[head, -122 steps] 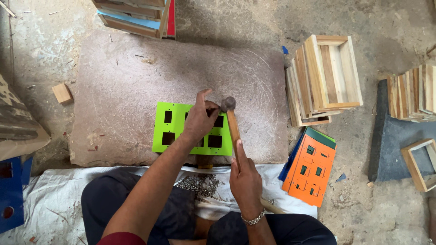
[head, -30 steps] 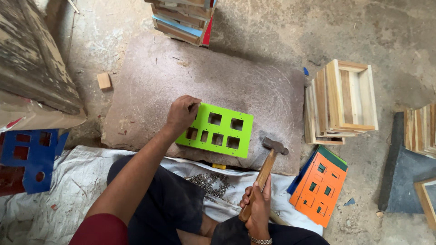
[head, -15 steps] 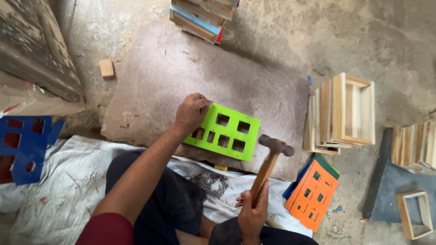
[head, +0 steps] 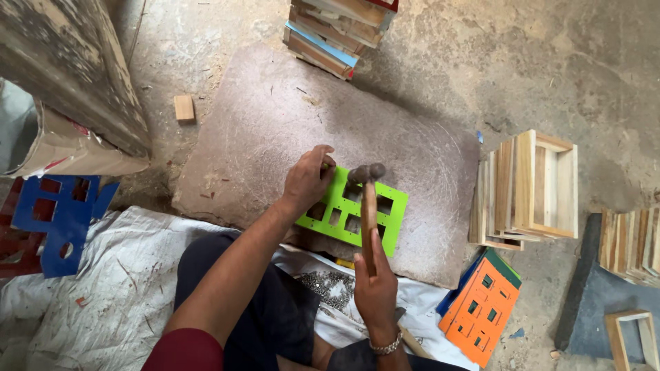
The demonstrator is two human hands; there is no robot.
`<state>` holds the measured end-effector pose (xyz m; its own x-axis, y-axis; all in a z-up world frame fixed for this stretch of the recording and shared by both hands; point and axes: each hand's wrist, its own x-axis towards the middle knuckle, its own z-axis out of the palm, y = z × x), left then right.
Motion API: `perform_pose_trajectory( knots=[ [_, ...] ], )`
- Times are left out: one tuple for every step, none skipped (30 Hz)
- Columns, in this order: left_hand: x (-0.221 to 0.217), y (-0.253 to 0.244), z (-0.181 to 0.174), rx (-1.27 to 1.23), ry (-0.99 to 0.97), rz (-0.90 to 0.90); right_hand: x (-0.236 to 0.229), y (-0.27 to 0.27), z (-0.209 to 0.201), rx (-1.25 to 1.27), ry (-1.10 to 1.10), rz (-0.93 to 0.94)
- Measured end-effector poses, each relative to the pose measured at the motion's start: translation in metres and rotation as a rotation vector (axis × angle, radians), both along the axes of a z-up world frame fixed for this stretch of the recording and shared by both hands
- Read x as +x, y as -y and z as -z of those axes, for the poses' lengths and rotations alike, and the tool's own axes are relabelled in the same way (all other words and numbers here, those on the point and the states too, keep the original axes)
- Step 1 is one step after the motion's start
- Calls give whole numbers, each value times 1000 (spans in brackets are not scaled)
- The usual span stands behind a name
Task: The person sits on the floor and uses a hammer to drive nails into colorful plastic templates placed on a cushion. They then pick up wooden frames, position them over the templates, and hammer nails to secure the pieces. The person repeats this process with different colored templates and wooden frames.
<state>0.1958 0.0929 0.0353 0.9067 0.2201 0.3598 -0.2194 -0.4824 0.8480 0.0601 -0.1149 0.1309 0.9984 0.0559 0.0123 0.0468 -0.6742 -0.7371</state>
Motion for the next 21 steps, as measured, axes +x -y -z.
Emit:
perform_pose_trajectory(
  knots=[
    [0, 0, -1, -4, -2, -4, 6, -3, -3, -3, 34, -53],
    [1, 1, -1, -9, -6, -7, 9, -6, -5, -13, 75, -66],
    [0, 1, -1, -23, -25, -1, 11, -9, -6, -23, 115, -80],
    [0, 1, -1, -37, -42, 0, 15, -12, -7, -33, 156, -97],
    [-1, 1, -1, -51, -60, 1, 17, -15, -8, -47, 142, -91],
    [-2, 1, 1, -43, -45, -2, 18, -17, -8, -63, 126, -85],
    [-3, 2, 2, -35, -29, -6, 19, -18, -9, -78, 109, -78],
    [-2, 0, 2, -24, -7, -8, 21, -21, -9, -80, 8, -43],
    [0, 0, 2, -34, -23, -5, 23, -22, -9, -83, -94, -9],
    [1, 1, 2, -45, -39, 3, 24, -22, -10, -85, -195, 29],
    [2, 1, 2, -57, -55, 11, 24, -22, -10, -77, -131, -3],
    [3, 2, 3, -53, -67, 18, 24, -22, -10, -71, -69, -38],
    [3, 3, 4, -49, -79, 24, 24, -22, -10, -66, -8, -75],
    [2, 2, 6, -43, -91, 27, 24, -22, -9, -108, -44, -50],
    [1, 1, 7, -46, -82, 20, 24, -22, -9, -151, -80, -26],
    [0, 1, 7, -47, -71, 13, 24, -23, -9, -193, -114, -1],
    [0, 1, 7, -48, -59, 6, 24, -23, -9, -175, -6, -56],
    [1, 1, 6, -48, -71, 10, 25, -23, -10, -157, 105, -108],
    [2, 1, 5, -49, -82, 14, 26, -23, -10, -139, 216, -160],
    [2, 2, 4, -50, -93, 21, 25, -22, -11, -140, 118, -115],
    [2, 2, 4, -57, -106, 19, 25, -22, -12, -139, 20, -69]
  ],
)
